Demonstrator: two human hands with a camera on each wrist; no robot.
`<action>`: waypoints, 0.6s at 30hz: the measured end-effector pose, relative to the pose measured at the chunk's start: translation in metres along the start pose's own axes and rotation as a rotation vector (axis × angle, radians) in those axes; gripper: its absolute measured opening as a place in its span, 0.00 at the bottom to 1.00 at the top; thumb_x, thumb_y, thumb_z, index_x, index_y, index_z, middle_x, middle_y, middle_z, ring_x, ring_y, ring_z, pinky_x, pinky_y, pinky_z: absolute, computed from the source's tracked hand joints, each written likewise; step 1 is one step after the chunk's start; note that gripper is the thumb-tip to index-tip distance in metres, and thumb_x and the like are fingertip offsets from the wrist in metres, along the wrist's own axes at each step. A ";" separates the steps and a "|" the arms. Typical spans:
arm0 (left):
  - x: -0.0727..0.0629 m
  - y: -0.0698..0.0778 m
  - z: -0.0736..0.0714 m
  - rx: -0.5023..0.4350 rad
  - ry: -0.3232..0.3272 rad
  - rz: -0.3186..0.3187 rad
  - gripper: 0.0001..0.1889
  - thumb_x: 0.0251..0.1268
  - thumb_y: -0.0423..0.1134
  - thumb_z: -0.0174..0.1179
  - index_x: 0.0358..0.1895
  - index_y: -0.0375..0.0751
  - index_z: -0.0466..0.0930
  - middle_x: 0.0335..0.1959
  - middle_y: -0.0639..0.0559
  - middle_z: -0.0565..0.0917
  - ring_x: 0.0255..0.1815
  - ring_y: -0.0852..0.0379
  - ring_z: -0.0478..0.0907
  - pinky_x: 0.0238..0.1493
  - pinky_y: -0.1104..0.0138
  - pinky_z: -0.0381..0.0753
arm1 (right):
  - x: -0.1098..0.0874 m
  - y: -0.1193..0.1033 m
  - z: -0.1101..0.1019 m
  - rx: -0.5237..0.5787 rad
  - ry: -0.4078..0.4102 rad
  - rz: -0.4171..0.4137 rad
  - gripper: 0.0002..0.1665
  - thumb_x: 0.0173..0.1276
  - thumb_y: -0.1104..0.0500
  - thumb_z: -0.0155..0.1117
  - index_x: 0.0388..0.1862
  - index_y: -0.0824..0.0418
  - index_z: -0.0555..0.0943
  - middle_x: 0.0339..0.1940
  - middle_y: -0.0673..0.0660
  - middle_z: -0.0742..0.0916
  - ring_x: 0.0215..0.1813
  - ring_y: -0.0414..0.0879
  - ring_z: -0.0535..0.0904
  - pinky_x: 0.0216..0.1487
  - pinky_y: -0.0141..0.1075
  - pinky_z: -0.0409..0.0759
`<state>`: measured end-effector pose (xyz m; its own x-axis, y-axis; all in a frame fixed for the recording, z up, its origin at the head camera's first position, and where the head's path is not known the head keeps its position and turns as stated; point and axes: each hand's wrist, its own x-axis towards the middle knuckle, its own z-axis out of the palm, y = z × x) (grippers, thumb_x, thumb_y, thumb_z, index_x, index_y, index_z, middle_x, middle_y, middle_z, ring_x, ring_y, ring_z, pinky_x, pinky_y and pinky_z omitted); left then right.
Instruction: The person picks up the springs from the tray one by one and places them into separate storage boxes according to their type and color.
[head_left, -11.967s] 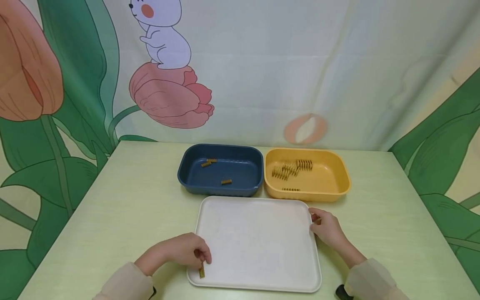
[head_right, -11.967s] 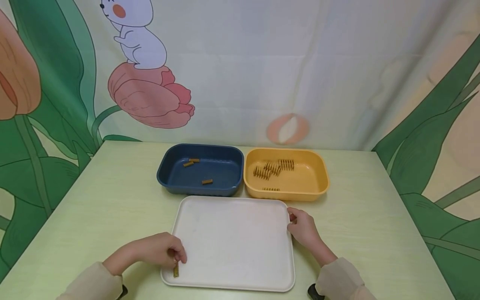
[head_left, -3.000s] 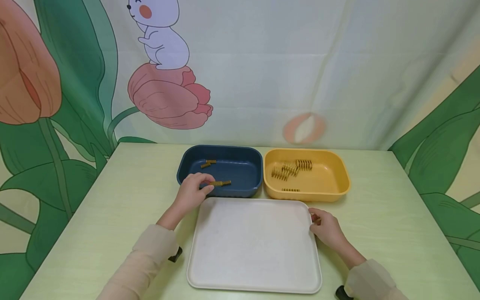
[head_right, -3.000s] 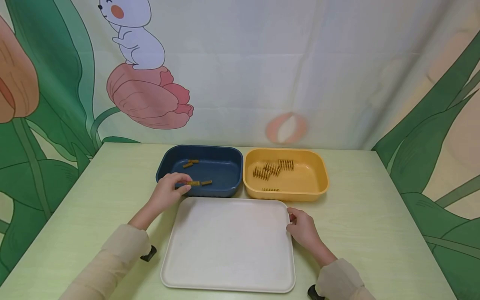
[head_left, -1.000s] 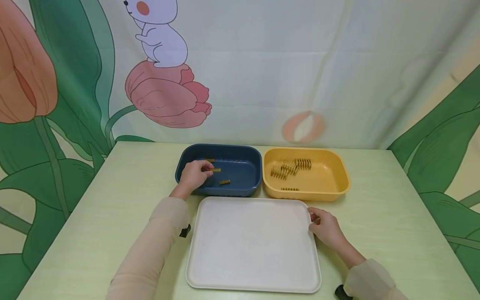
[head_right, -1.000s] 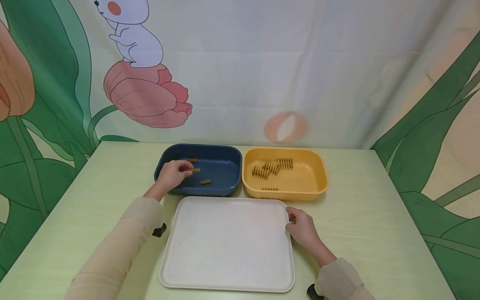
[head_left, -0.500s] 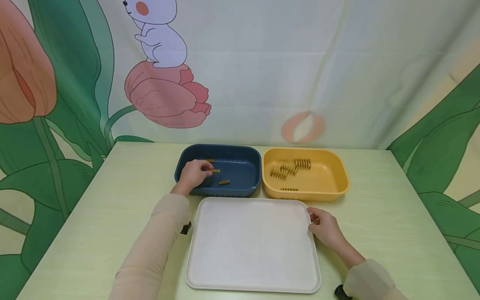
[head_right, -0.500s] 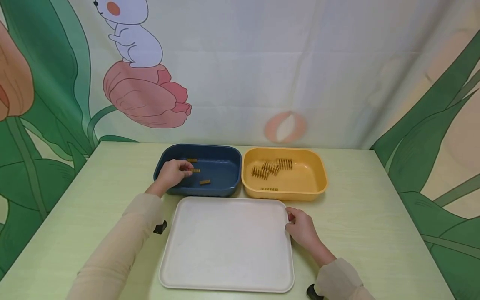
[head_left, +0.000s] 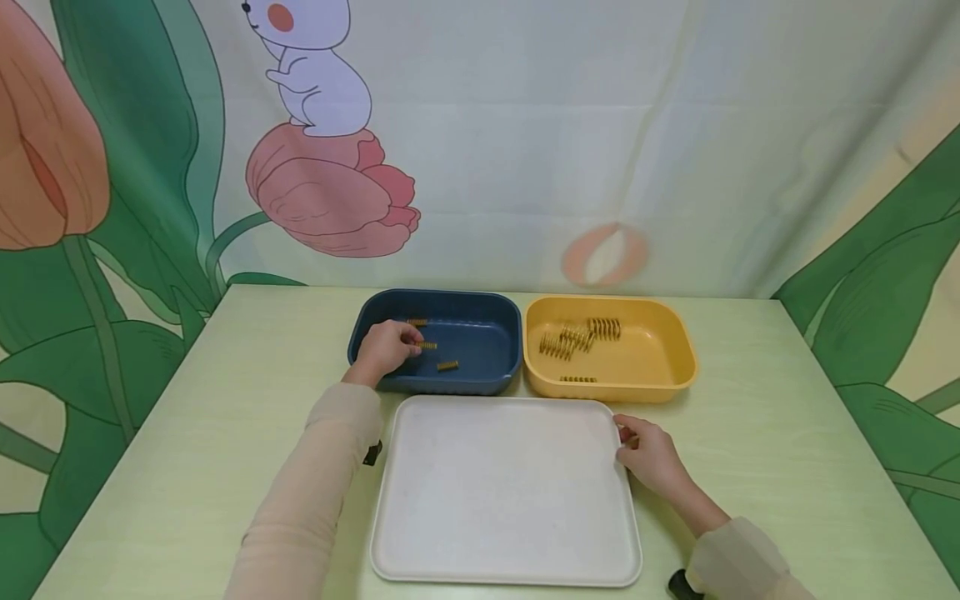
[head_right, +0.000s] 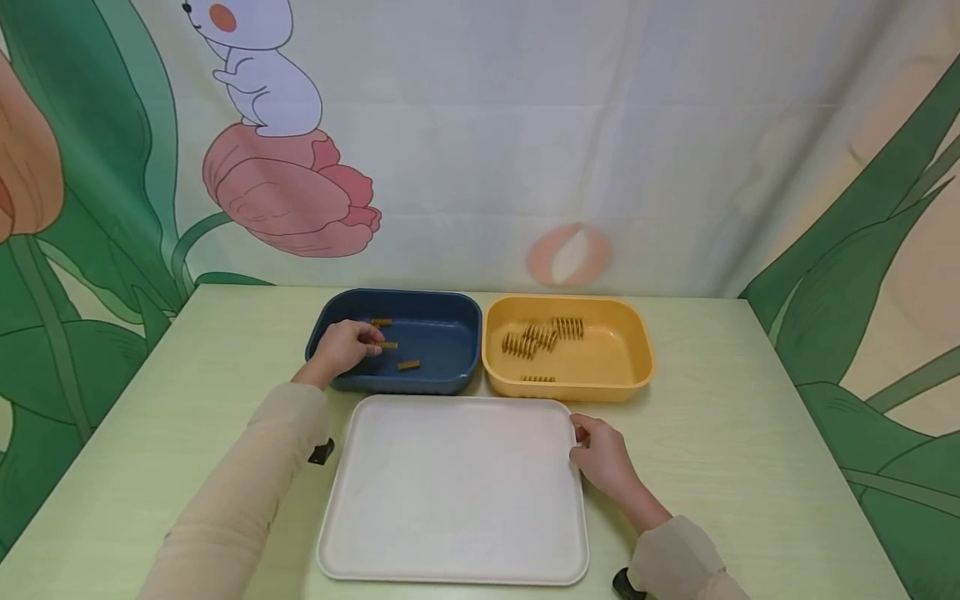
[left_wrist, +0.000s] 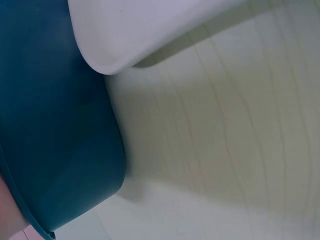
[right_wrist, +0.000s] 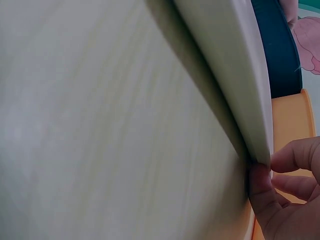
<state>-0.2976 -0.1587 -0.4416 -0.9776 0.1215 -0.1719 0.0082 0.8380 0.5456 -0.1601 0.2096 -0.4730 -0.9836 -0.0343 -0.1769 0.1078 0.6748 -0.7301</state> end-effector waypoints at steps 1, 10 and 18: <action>0.000 0.000 0.000 -0.002 -0.003 -0.003 0.08 0.56 0.37 0.58 0.38 0.41 0.80 0.37 0.46 0.81 0.40 0.51 0.74 0.44 0.59 0.72 | 0.000 0.000 0.000 -0.001 -0.001 0.002 0.29 0.48 0.72 0.53 0.54 0.73 0.70 0.34 0.60 0.77 0.32 0.46 0.72 0.28 0.30 0.71; 0.001 0.001 0.001 0.017 -0.026 -0.026 0.08 0.55 0.37 0.58 0.38 0.41 0.81 0.38 0.46 0.81 0.41 0.50 0.74 0.45 0.59 0.71 | 0.001 0.001 0.000 0.000 -0.003 0.019 0.29 0.49 0.72 0.53 0.54 0.72 0.70 0.34 0.60 0.77 0.33 0.46 0.71 0.28 0.30 0.71; 0.001 0.000 0.001 0.027 -0.064 -0.042 0.08 0.54 0.36 0.59 0.37 0.41 0.81 0.41 0.46 0.80 0.46 0.48 0.73 0.49 0.57 0.71 | 0.001 0.001 0.000 0.007 -0.001 0.021 0.29 0.48 0.72 0.53 0.54 0.73 0.70 0.34 0.60 0.77 0.32 0.45 0.71 0.28 0.30 0.70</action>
<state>-0.2981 -0.1581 -0.4424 -0.9618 0.1185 -0.2468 -0.0263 0.8573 0.5142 -0.1610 0.2100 -0.4737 -0.9810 -0.0216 -0.1929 0.1290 0.6701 -0.7310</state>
